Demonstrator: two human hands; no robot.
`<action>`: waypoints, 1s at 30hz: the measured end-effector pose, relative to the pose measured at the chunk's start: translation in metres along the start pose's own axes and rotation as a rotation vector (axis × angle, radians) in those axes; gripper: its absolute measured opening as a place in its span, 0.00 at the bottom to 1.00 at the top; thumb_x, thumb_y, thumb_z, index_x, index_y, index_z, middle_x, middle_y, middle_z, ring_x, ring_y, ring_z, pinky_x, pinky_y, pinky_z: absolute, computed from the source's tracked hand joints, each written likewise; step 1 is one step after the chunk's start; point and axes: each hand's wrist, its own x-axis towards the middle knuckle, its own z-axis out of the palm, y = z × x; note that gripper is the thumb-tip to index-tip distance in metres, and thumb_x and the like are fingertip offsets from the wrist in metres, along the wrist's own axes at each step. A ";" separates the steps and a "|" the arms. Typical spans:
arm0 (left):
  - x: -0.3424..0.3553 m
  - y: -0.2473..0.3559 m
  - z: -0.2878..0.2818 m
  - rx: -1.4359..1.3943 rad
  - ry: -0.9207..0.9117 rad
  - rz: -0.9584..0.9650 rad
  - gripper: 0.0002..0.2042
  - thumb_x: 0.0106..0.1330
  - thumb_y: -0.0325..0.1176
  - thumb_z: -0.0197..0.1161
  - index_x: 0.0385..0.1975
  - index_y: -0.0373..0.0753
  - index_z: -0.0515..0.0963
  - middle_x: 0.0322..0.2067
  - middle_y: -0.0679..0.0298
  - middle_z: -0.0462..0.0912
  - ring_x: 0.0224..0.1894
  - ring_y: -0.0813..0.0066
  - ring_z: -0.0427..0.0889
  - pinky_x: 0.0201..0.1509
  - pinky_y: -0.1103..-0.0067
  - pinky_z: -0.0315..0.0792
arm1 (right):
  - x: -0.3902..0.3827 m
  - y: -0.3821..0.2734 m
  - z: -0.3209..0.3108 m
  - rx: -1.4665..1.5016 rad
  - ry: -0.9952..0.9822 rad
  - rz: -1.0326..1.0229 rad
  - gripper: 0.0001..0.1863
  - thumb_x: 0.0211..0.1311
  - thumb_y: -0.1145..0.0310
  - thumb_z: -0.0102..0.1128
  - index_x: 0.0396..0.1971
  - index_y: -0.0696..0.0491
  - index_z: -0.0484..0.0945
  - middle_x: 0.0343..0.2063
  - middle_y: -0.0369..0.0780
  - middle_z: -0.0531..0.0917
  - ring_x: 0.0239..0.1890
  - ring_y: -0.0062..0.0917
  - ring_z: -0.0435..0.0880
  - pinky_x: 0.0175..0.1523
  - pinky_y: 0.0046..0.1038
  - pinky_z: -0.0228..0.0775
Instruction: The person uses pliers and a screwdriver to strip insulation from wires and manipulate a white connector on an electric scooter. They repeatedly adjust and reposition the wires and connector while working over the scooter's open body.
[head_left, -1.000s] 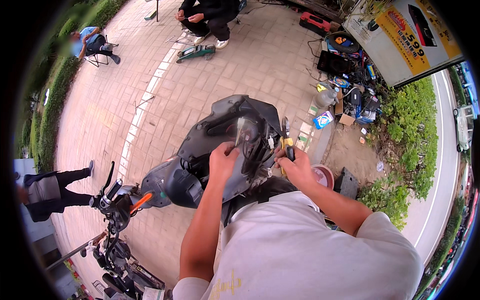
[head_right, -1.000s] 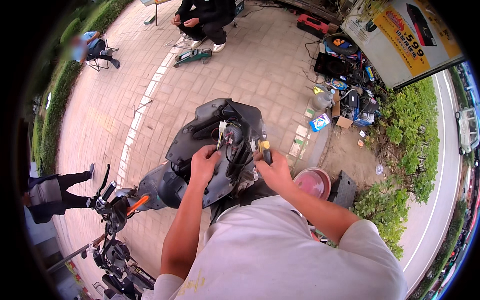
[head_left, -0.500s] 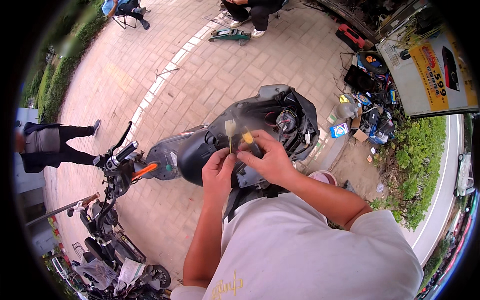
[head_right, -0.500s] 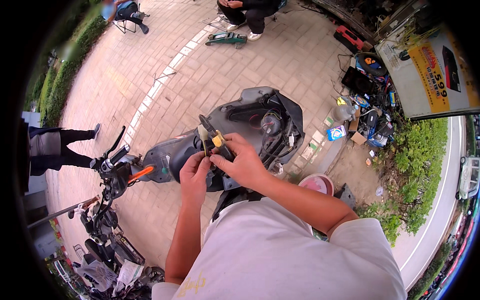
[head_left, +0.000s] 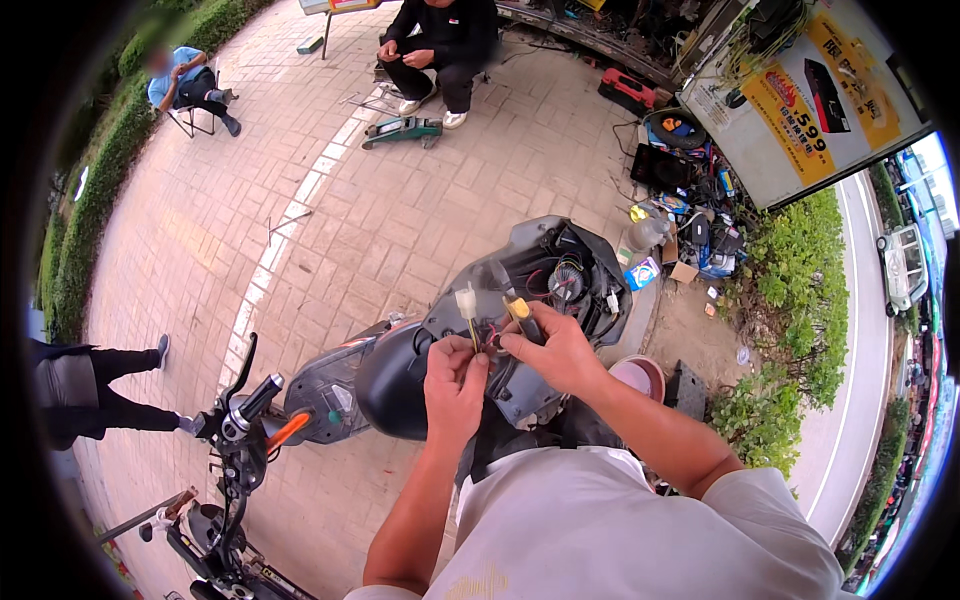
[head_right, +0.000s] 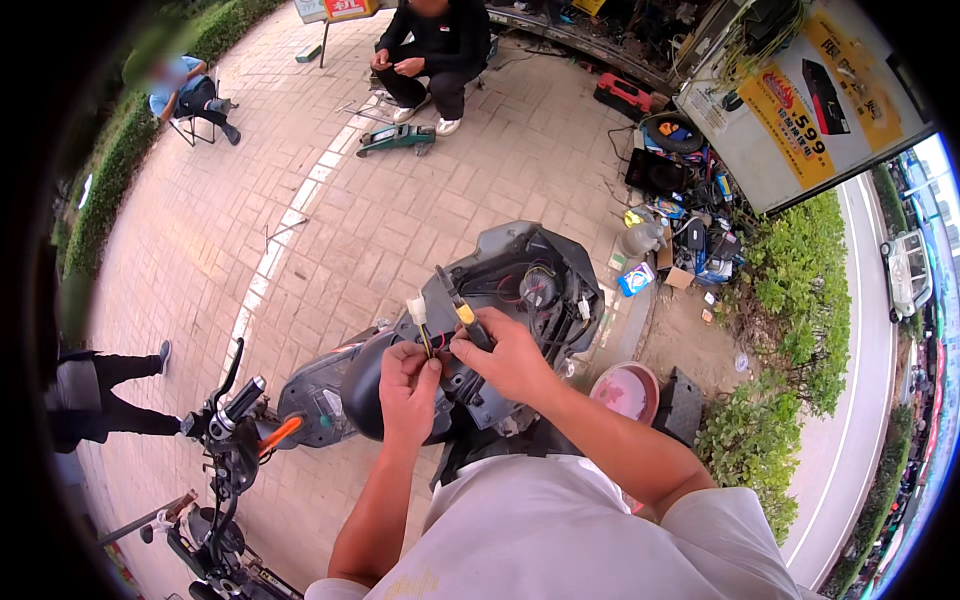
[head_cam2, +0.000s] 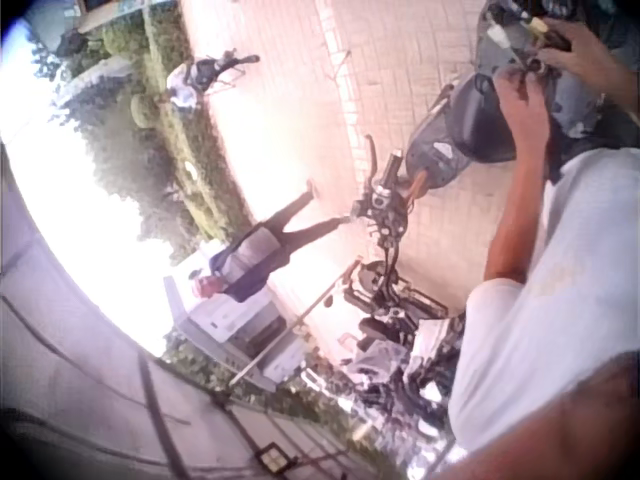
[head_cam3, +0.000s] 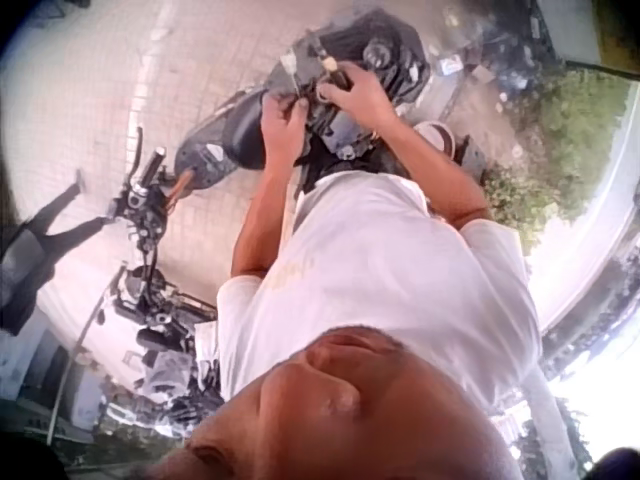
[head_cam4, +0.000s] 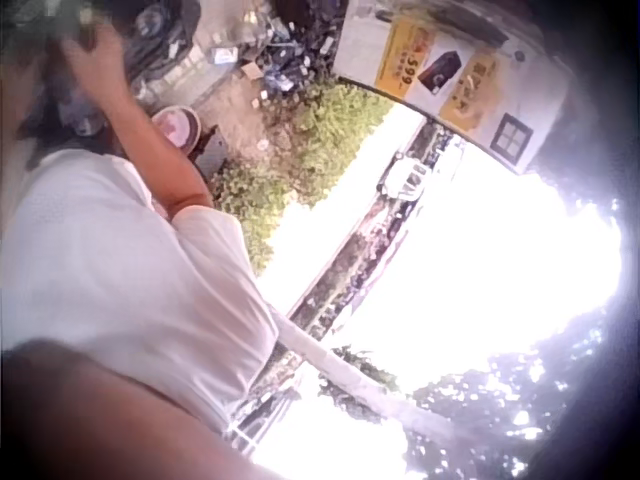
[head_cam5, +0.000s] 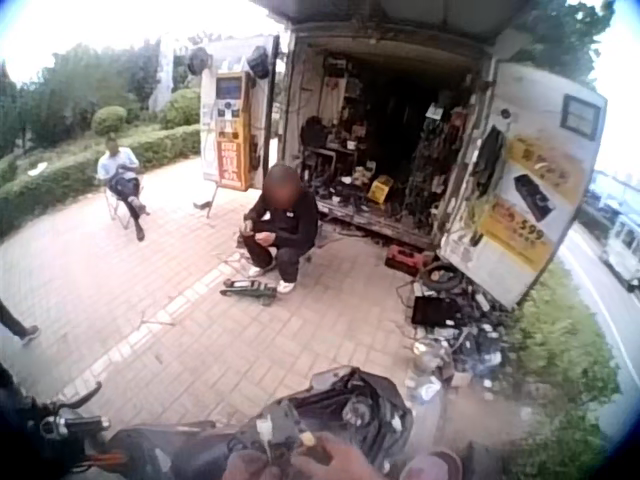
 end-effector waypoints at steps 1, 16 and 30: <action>-0.007 0.000 -0.008 0.084 0.001 0.089 0.09 0.67 0.21 0.55 0.46 0.32 0.68 0.38 0.59 0.81 0.35 0.79 0.79 0.43 0.82 0.74 | 0.003 -0.002 0.010 -0.012 -0.007 -0.035 0.13 0.57 0.66 0.64 0.38 0.58 0.78 0.32 0.33 0.79 0.34 0.13 0.74 0.42 0.20 0.68; 0.006 0.011 0.002 0.476 -0.092 0.342 0.10 0.61 0.19 0.59 0.42 0.35 0.75 0.38 0.59 0.76 0.36 0.72 0.78 0.40 0.80 0.72 | -0.024 0.007 0.017 -0.095 0.264 -0.241 0.08 0.51 0.74 0.64 0.28 0.62 0.77 0.40 0.42 0.77 0.39 0.26 0.79 0.42 0.27 0.71; -0.001 0.008 0.021 0.129 -0.178 -0.094 0.12 0.69 0.31 0.57 0.46 0.30 0.79 0.35 0.64 0.84 0.36 0.83 0.79 0.43 0.86 0.72 | -0.017 0.026 0.000 -0.147 0.180 -0.485 0.13 0.53 0.70 0.68 0.36 0.61 0.80 0.46 0.44 0.75 0.45 0.34 0.77 0.51 0.30 0.69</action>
